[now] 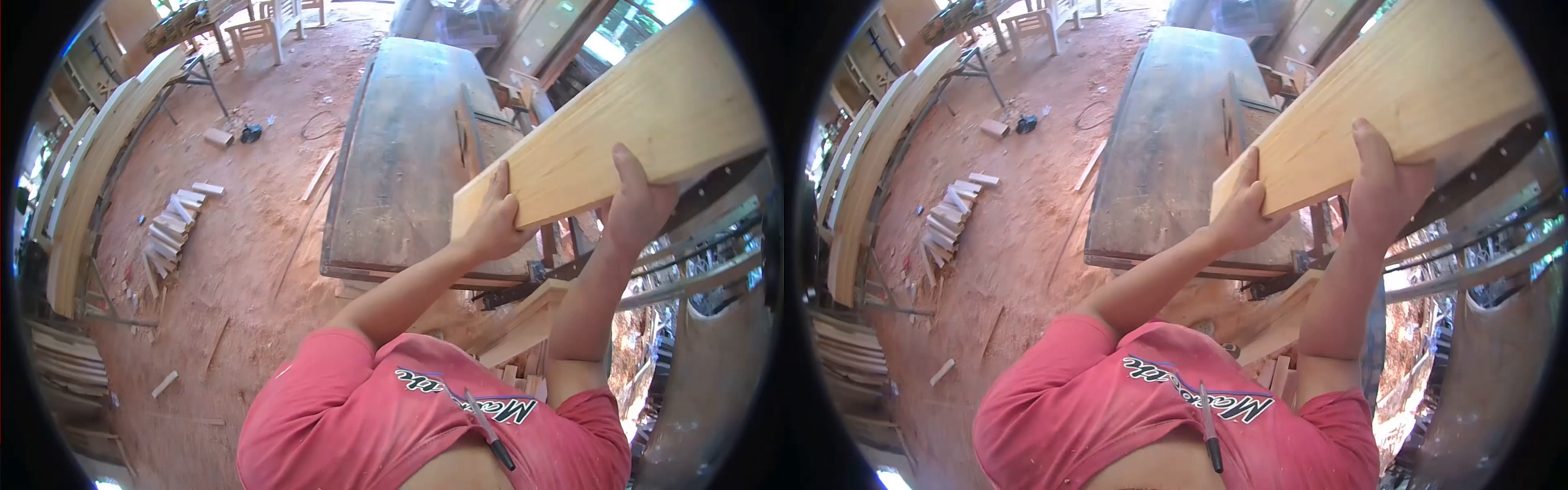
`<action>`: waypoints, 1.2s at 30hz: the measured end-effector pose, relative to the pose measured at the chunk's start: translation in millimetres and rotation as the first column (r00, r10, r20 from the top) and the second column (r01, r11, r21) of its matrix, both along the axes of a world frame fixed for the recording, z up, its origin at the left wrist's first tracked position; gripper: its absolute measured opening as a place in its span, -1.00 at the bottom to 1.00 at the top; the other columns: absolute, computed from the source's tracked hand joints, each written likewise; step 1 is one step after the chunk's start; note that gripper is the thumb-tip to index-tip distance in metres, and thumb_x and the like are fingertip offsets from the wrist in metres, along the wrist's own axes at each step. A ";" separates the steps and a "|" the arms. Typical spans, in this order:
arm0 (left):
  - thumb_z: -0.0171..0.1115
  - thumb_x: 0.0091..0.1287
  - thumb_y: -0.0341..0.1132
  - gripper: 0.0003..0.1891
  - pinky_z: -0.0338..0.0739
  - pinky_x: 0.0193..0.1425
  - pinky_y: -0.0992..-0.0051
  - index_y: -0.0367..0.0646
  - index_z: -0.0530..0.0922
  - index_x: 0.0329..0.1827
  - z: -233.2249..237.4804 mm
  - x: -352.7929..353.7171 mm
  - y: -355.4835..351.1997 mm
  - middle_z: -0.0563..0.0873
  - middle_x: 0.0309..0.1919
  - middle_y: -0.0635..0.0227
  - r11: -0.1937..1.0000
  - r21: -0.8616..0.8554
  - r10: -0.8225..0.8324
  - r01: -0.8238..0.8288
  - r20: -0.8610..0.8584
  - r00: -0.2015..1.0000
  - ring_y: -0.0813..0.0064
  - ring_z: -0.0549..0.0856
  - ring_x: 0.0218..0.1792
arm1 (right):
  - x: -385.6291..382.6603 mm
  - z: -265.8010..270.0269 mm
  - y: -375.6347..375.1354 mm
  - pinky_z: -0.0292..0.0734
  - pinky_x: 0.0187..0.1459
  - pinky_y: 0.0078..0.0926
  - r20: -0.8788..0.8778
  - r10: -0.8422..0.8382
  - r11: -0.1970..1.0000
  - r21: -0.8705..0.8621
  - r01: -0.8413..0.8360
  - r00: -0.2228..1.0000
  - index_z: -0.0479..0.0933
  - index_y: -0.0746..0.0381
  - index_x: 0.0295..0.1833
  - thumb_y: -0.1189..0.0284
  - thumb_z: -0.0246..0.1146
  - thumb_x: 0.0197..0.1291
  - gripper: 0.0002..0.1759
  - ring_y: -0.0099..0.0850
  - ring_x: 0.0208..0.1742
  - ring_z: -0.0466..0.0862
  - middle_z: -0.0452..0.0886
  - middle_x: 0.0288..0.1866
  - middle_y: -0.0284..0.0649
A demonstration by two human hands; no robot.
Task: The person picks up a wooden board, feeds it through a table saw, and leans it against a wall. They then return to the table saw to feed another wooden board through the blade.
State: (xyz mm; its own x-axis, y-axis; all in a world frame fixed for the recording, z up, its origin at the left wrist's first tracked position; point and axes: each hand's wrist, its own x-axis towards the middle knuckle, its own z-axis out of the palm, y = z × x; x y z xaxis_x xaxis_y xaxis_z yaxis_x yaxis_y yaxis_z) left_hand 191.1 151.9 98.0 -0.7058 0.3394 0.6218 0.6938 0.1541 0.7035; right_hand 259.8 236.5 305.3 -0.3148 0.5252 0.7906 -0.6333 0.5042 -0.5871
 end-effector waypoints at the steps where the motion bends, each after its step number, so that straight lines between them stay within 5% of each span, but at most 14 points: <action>1: 0.50 0.15 -0.07 -0.31 0.17 0.60 0.21 -0.61 0.53 0.06 0.7 -2.0 2.8 -0.09 0.56 -0.52 0.999 -0.018 0.031 -0.031 0.006 0.999 -0.44 0.12 0.54 | -11.3 -3.2 10.9 0.52 0.16 -0.39 0.105 0.011 1.000 0.027 -0.014 0.994 0.49 0.50 0.18 0.64 0.38 0.07 -0.49 -0.33 0.06 0.64 0.65 0.06 -0.07; 3: 0.45 0.14 -0.23 -0.47 0.18 0.60 0.17 -0.64 0.54 -0.10 3.7 -13.2 -2.8 -0.04 0.54 -0.54 1.000 -0.018 -0.020 0.022 0.076 0.997 -0.47 0.17 0.50 | -40.7 -1.0 15.0 0.50 0.19 -0.38 0.248 0.045 0.998 0.022 -0.052 0.968 0.50 0.51 0.15 0.61 0.39 0.09 -0.51 -0.31 0.07 0.64 0.65 0.10 -0.06; 5: 0.38 0.12 -0.38 -0.56 0.14 0.61 0.15 -0.64 0.50 -0.09 -9.9 -24.2 7.1 -0.03 0.54 -0.54 0.995 0.104 -0.008 0.004 0.038 0.999 -0.45 0.17 0.51 | -64.0 1.6 16.4 0.49 0.20 -0.35 0.267 0.083 0.995 0.034 -0.095 0.960 0.51 0.52 0.13 0.57 0.37 0.14 -0.56 -0.28 0.08 0.65 0.66 0.09 -0.06; 8: 0.31 0.15 -0.42 -0.56 0.06 0.64 0.14 -0.67 0.46 -0.02 -22.4 -33.4 17.0 -0.02 0.54 -0.53 1.000 0.005 -0.025 0.025 0.174 0.984 -0.43 0.11 0.53 | -98.2 -15.9 22.4 0.49 0.21 -0.34 0.243 0.215 0.973 -0.135 -0.187 0.946 0.52 0.52 0.14 0.55 0.32 0.19 -0.58 -0.29 0.08 0.66 0.67 0.08 -0.07; 13: 0.28 0.17 -0.48 -0.52 0.02 0.61 -0.09 -0.72 0.39 0.04 -15.4 -59.7 23.3 -0.13 0.54 -0.57 0.989 0.057 -0.148 0.138 0.274 0.950 -0.54 0.01 0.54 | -135.1 -61.3 25.2 0.50 0.17 -0.39 0.424 0.006 1.000 0.023 -0.017 0.906 0.58 0.44 0.12 0.53 0.30 0.17 -0.61 -0.37 0.02 0.67 0.70 0.03 -0.11; 15: 0.30 0.08 -0.48 -0.49 -0.06 0.67 0.10 -0.76 0.41 0.00 -21.3 -64.0 30.0 -0.04 0.52 -0.60 0.995 0.093 -0.057 0.043 0.149 0.987 -0.47 0.03 0.55 | -132.9 -58.2 23.2 0.52 0.12 -0.42 0.420 0.122 0.990 -0.112 -0.082 0.900 0.61 0.42 0.07 0.53 0.31 0.14 -0.64 -0.40 -0.03 0.68 0.72 -0.05 -0.13; 19: 0.26 0.01 -0.55 -0.48 -0.15 0.67 -0.05 -0.77 0.41 0.03 -24.0 -74.2 42.6 -0.02 0.51 -0.61 0.987 0.162 -0.043 0.024 0.114 0.993 -0.52 -0.03 0.56 | -144.8 -62.8 30.9 0.55 -0.02 -0.42 0.341 0.138 0.990 -0.046 -0.130 0.930 0.62 0.42 0.01 0.53 0.32 0.12 -0.67 -0.42 -0.14 0.69 0.74 -0.14 -0.22; 25: 0.34 0.01 -0.43 -0.56 0.23 0.57 0.14 -0.66 0.49 -0.13 -41.4 -147.9 60.3 0.04 0.54 -0.47 0.994 0.110 0.017 -0.005 -0.111 0.994 -0.39 0.23 0.50 | -202.3 -77.2 46.9 0.55 0.01 -0.50 0.274 0.018 0.991 0.123 -0.054 0.961 0.63 0.36 0.00 0.55 0.32 0.14 -0.71 -0.49 -0.10 0.68 0.73 -0.12 -0.26; 28: 0.36 0.01 -0.40 -0.58 0.29 0.52 0.14 -0.65 0.50 -0.19 -40.2 -170.3 74.6 0.04 0.55 -0.46 0.996 0.071 0.052 -0.048 -0.049 0.997 -0.39 0.27 0.47 | -224.6 -81.9 64.3 0.56 -0.01 -0.48 0.280 0.050 0.991 0.106 -0.083 0.959 0.64 0.35 -0.02 0.51 0.33 0.13 -0.72 -0.49 -0.12 0.69 0.74 -0.15 -0.26; 33: 0.41 0.03 -0.33 -0.53 0.31 0.51 0.19 -0.64 0.50 -0.19 -55.3 -183.6 80.4 -0.02 0.58 -0.41 0.996 0.082 0.033 -0.026 -0.076 0.997 -0.34 0.25 0.51 | -231.4 -86.4 71.8 0.58 -0.04 -0.45 0.371 0.144 0.984 0.040 -0.171 0.917 0.64 0.36 -0.01 0.46 0.34 0.12 -0.68 -0.46 -0.16 0.72 0.76 -0.18 -0.21; 35: 0.41 0.00 -0.30 -0.49 0.06 0.62 0.08 -0.66 0.47 -0.19 -56.7 -181.9 77.9 -0.08 0.58 -0.44 0.968 0.230 -0.113 0.095 0.065 0.992 -0.40 0.03 0.57 | -219.2 -87.4 58.7 0.59 -0.04 -0.43 0.456 0.093 0.990 0.051 -0.130 0.885 0.64 0.35 0.00 0.46 0.33 0.12 -0.68 -0.44 -0.17 0.73 0.76 -0.19 -0.20; 36: 0.44 -0.03 -0.22 -0.42 0.12 0.58 0.06 -0.65 0.48 -0.17 -60.5 -182.9 77.2 -0.09 0.59 -0.42 0.977 0.205 -0.085 0.066 0.087 0.993 -0.38 0.08 0.56 | -217.4 -87.4 54.6 0.60 -0.05 -0.41 0.528 0.042 0.993 0.072 -0.094 0.848 0.63 0.35 0.01 0.46 0.32 0.13 -0.67 -0.42 -0.17 0.74 0.77 -0.19 -0.18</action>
